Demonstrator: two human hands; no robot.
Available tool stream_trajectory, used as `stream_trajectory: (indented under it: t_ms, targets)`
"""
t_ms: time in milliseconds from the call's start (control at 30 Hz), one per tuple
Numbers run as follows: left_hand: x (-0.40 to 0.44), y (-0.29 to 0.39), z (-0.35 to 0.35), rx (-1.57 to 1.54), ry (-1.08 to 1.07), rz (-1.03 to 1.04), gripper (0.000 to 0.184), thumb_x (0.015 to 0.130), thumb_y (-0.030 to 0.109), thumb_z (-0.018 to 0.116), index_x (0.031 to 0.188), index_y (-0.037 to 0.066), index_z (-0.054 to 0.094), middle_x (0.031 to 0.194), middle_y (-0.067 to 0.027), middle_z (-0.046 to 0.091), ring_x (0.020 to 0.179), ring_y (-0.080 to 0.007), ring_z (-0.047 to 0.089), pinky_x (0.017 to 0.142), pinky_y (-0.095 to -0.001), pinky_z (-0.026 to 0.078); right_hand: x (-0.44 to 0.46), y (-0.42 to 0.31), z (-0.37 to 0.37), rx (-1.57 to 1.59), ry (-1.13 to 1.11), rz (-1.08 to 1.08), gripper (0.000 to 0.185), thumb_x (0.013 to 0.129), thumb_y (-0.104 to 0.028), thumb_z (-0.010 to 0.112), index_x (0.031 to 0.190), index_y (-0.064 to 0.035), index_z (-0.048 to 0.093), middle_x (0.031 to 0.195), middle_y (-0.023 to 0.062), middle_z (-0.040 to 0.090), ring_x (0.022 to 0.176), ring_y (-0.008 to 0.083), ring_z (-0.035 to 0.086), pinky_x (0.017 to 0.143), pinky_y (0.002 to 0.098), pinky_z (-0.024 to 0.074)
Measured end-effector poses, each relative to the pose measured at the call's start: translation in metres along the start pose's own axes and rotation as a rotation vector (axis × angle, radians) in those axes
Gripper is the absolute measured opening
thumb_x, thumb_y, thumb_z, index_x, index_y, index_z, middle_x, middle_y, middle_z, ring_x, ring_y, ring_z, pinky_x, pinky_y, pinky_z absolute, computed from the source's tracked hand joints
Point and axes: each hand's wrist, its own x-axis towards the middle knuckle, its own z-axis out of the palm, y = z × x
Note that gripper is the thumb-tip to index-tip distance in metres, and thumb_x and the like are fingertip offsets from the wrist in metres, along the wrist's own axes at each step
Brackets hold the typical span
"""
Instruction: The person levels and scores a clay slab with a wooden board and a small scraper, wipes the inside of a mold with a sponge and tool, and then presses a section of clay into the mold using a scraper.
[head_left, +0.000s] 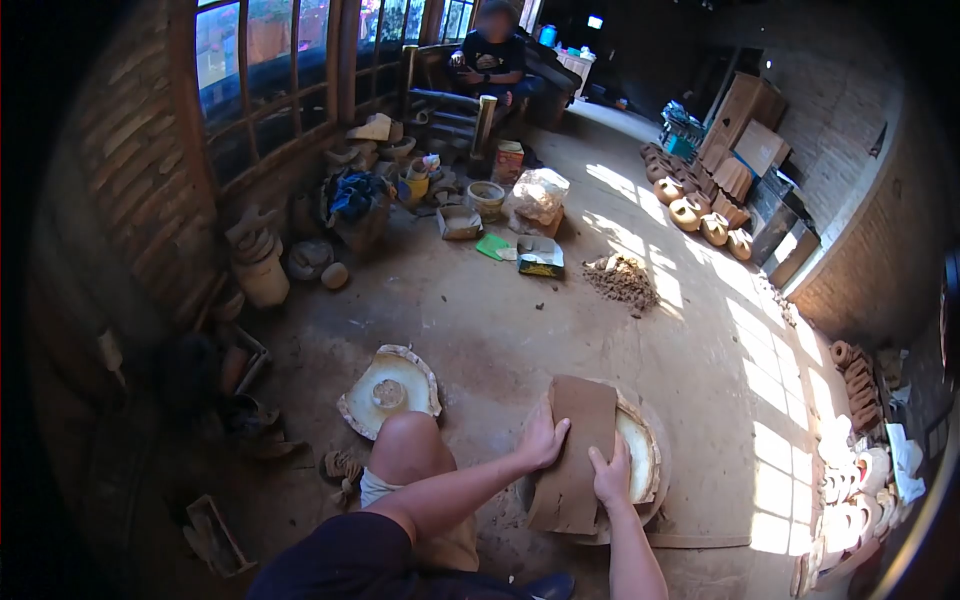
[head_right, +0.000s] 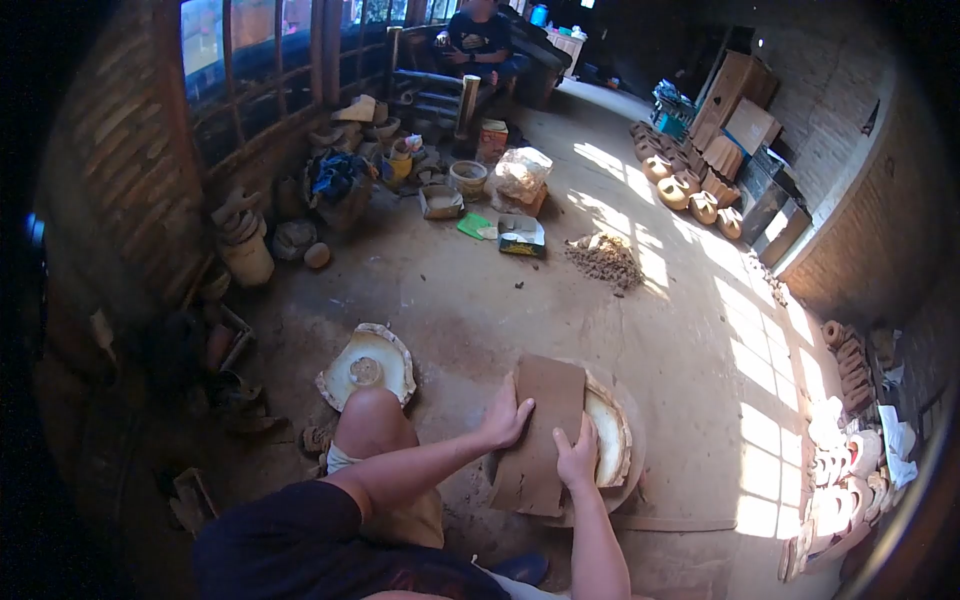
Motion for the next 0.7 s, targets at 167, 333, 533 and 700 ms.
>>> stream_trajectory:
  t_ms: [167, 333, 533, 700]
  targets:
    - [0.004, -0.001, -0.003, -0.032, -0.059, -0.027, 0.081, 0.102, 0.037, 0.055, 0.157, -0.009, 0.018, 0.150, -0.0368, 0.043, 0.138, -0.0492, 0.045, 0.115, -0.0514, 0.038, 0.000, 0.003, 0.003, -0.003, 0.002, -0.022, 0.064, 0.089, -0.023, 0.072, 0.144, 0.0014, 0.049, 0.144, 0.0245, 0.051, 0.135, 0.0404, 0.047, 0.116, 0.0469, 0.0355]
    - [0.003, -0.013, 0.010, -0.105, 0.010, -0.004, 0.073, 0.102, 0.034, 0.055, 0.156, -0.005, 0.025, 0.147, -0.0363, 0.046, 0.139, -0.0475, 0.045, 0.117, -0.0488, 0.036, 0.001, 0.006, 0.006, -0.069, 0.009, -0.053, 0.068, 0.090, -0.026, 0.071, 0.147, 0.0008, 0.046, 0.145, 0.0252, 0.050, 0.136, 0.0413, 0.047, 0.117, 0.0482, 0.0350]
    - [0.000, -0.012, -0.001, -0.351, -0.045, -0.139, 0.070, 0.107, 0.040, 0.046, 0.156, -0.007, 0.029, 0.156, -0.0303, 0.042, 0.145, -0.0411, 0.041, 0.120, -0.0445, 0.032, 0.007, -0.007, -0.013, -0.522, -0.177, 0.088, 0.086, 0.094, -0.044, 0.067, 0.156, 0.0037, 0.032, 0.156, 0.0291, 0.039, 0.148, 0.0454, 0.034, 0.120, 0.0505, 0.0313]
    - [-0.018, -0.043, 0.020, -0.547, 0.009, -0.124, 0.065, 0.111, 0.041, 0.035, 0.151, -0.010, 0.039, 0.151, -0.0306, 0.048, 0.144, -0.0413, 0.043, 0.119, -0.0439, 0.031, 0.075, -0.071, -0.033, 0.157, 0.036, -0.214, 0.090, 0.100, -0.058, 0.054, 0.161, -0.0004, 0.022, 0.165, 0.0263, 0.024, 0.154, 0.0381, 0.023, 0.126, 0.0475, 0.0183]
